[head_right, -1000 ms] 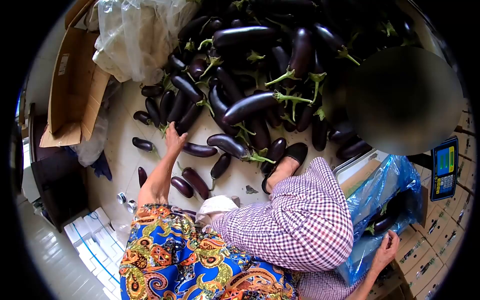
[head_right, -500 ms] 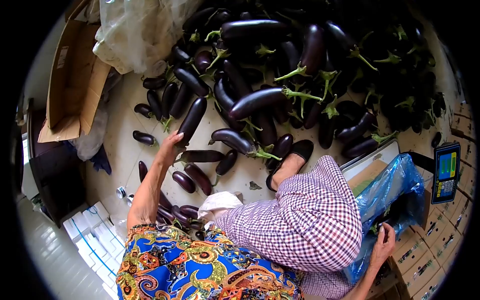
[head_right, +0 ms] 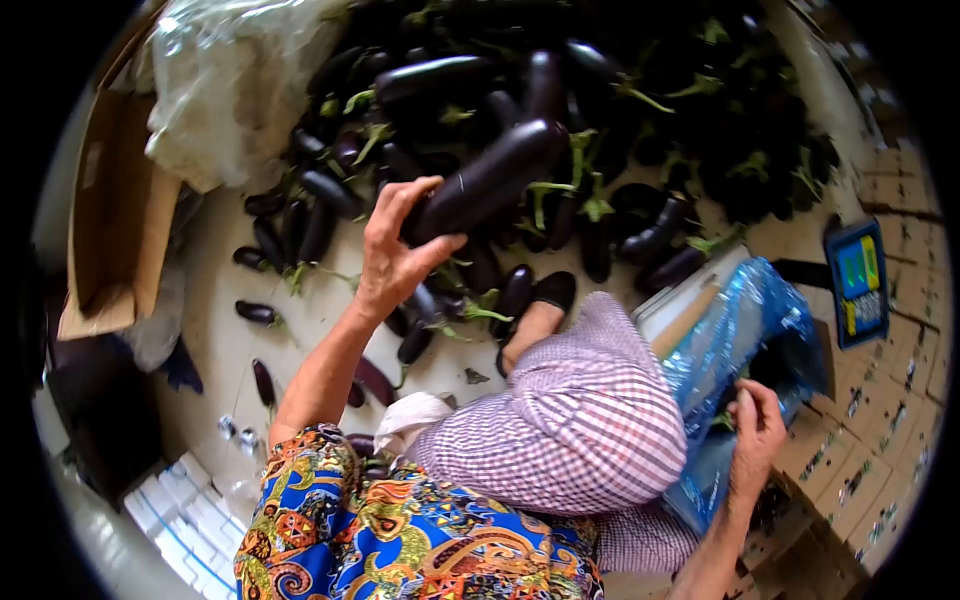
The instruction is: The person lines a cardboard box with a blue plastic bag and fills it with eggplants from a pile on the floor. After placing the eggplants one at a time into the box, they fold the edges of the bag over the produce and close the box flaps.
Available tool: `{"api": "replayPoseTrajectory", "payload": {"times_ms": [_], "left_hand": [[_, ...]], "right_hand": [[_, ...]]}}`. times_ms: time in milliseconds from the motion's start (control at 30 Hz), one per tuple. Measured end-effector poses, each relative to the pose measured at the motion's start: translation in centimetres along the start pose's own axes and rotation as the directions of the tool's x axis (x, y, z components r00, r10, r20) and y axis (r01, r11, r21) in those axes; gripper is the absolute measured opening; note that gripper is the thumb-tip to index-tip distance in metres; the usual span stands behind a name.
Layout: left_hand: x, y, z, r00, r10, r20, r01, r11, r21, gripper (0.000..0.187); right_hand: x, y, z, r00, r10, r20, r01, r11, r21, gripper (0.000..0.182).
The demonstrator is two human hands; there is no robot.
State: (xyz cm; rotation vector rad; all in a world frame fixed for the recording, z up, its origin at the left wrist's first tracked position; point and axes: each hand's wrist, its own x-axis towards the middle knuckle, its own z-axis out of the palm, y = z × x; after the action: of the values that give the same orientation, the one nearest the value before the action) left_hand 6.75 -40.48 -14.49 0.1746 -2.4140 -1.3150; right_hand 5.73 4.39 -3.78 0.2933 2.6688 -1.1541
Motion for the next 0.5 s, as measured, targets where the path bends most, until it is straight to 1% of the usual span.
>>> {"api": "replayPoseTrajectory", "payload": {"times_ms": [33,100,133,167,233,333,367,433,467,500], "left_hand": [[0.1,1.1,1.4,0.999,0.03,0.042,-0.029,0.999,-0.023,0.064],[-0.1,2.6,3.5,0.99,0.108,0.096,-0.106,0.994,-0.024,0.066],[-0.3,2.9,4.6,0.986,0.108,0.125,-0.106,0.994,-0.027,0.068],[-0.6,2.9,5.4,0.984,0.102,0.149,-0.095,0.994,-0.052,0.069],[-0.8,3.3,6.5,0.983,0.1,0.155,-0.09,0.993,-0.074,0.068],[-1.3,3.4,7.6,0.984,0.059,0.167,-0.042,0.994,-0.105,0.067],[-1.4,3.7,8.0,0.982,0.053,0.183,-0.026,0.989,-0.147,0.067],[-1.3,4.2,8.5,0.978,0.037,0.206,0.008,0.977,-0.212,0.067],[-1.1,4.7,8.8,0.973,0.079,0.215,-0.024,0.969,-0.246,0.065],[-0.8,5.7,9.2,0.965,0.057,0.255,0.026,0.95,-0.31,0.064]], "right_hand": [[0.1,-0.5,0.3,1.0,-0.005,0.026,0.004,0.999,0.049,0.014],[0.2,-1.7,0.7,0.999,0.003,0.038,-0.004,1.0,0.02,0.013],[0.4,-1.5,0.7,0.999,-0.024,0.049,0.022,0.999,0.027,0.013],[0.4,-1.5,0.6,0.999,-0.021,0.046,0.021,1.0,-0.004,0.014],[0.5,-0.9,0.6,0.999,-0.028,0.045,0.028,1.0,0.014,0.015],[0.5,-0.3,0.6,0.999,0.009,0.052,-0.009,1.0,-0.008,0.016],[0.5,-0.2,0.6,0.998,0.022,0.054,-0.021,1.0,-0.018,0.016],[0.8,-0.1,0.9,0.993,0.03,0.117,-0.036,0.998,0.049,0.021],[1.0,-0.6,1.3,0.989,0.026,0.145,-0.039,0.995,0.093,0.023],[1.3,-1.3,1.8,0.985,0.017,0.17,-0.041,0.99,0.136,0.025]]}}
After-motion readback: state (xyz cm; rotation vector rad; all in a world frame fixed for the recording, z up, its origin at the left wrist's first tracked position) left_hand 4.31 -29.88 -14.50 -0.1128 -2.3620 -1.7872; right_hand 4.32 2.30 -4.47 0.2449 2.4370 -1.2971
